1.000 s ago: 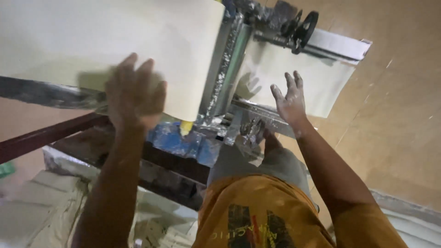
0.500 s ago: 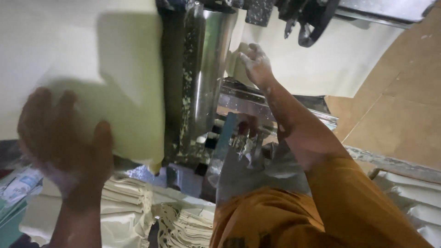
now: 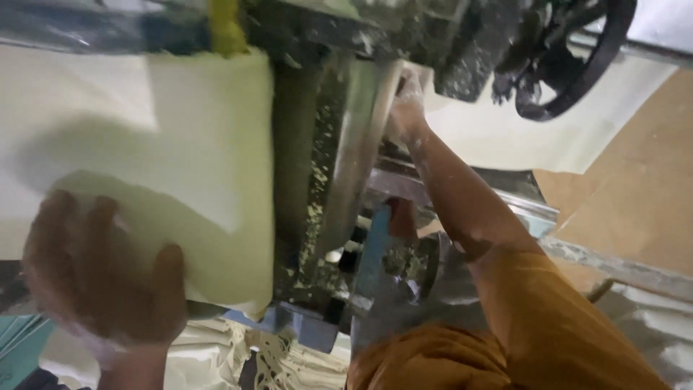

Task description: The person repeatedly feeds a large sheet of dough through a mechanical dough sheeter, guiding it with both hands to ensure it passes through the rollers smoothly. The person then collects the flattened dough from the output side and folds it back onto the input side to repeat the process.

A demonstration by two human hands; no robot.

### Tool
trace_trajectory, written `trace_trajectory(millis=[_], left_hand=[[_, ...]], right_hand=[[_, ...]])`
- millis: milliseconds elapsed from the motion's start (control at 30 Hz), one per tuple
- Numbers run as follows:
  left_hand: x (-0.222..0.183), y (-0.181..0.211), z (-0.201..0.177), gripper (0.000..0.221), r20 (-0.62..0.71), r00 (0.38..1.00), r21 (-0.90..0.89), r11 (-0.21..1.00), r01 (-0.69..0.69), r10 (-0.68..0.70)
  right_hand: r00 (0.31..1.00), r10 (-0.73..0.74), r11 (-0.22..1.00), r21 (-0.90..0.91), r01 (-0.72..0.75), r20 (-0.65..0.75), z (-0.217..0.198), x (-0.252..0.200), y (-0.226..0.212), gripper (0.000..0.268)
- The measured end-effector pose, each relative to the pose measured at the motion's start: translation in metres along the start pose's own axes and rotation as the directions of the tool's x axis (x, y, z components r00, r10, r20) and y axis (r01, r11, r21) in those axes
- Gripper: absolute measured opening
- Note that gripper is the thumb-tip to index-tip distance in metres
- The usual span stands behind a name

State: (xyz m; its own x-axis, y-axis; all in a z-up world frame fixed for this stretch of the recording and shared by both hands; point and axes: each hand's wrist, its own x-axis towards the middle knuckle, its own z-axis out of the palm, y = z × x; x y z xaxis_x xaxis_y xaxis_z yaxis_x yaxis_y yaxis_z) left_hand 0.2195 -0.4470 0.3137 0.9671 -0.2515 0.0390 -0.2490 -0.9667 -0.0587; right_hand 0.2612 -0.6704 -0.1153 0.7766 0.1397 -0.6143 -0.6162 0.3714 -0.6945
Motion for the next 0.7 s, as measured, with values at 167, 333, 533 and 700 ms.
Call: trace_trajectory(millis=[167, 333, 533, 700], left_hand=[[-0.003, -0.013, 0.011, 0.039, -0.129, 0.989, 0.072, 0.996, -0.061, 0.07], [-0.004, 0.004, -0.002, 0.05, -0.012, 0.993, 0.024, 0.993, 0.114, -0.114], [-0.017, -0.011, 0.009, 0.052, -0.015, 0.992, 0.145, 0.981, 0.127, -0.127], [-0.009, -0.005, 0.0, 0.059, 0.29, 0.892, 0.376, 0.899, 0.226, -0.346]], right_hand=[[0.987, 0.045, 0.986, 0.151, -0.069, 0.157, -0.001, 0.017, 0.029, 0.024], [0.938, 0.093, 0.925, 0.318, -0.205, 0.334, -0.016, 0.047, 0.056, 0.019], [0.894, 0.12, 0.837, 0.441, -0.326, 0.432, -0.038, 0.057, 0.092, 0.014], [0.934, 0.318, 0.947, -0.002, -0.322, 0.164, -0.084, -0.038, -0.057, 0.021]])
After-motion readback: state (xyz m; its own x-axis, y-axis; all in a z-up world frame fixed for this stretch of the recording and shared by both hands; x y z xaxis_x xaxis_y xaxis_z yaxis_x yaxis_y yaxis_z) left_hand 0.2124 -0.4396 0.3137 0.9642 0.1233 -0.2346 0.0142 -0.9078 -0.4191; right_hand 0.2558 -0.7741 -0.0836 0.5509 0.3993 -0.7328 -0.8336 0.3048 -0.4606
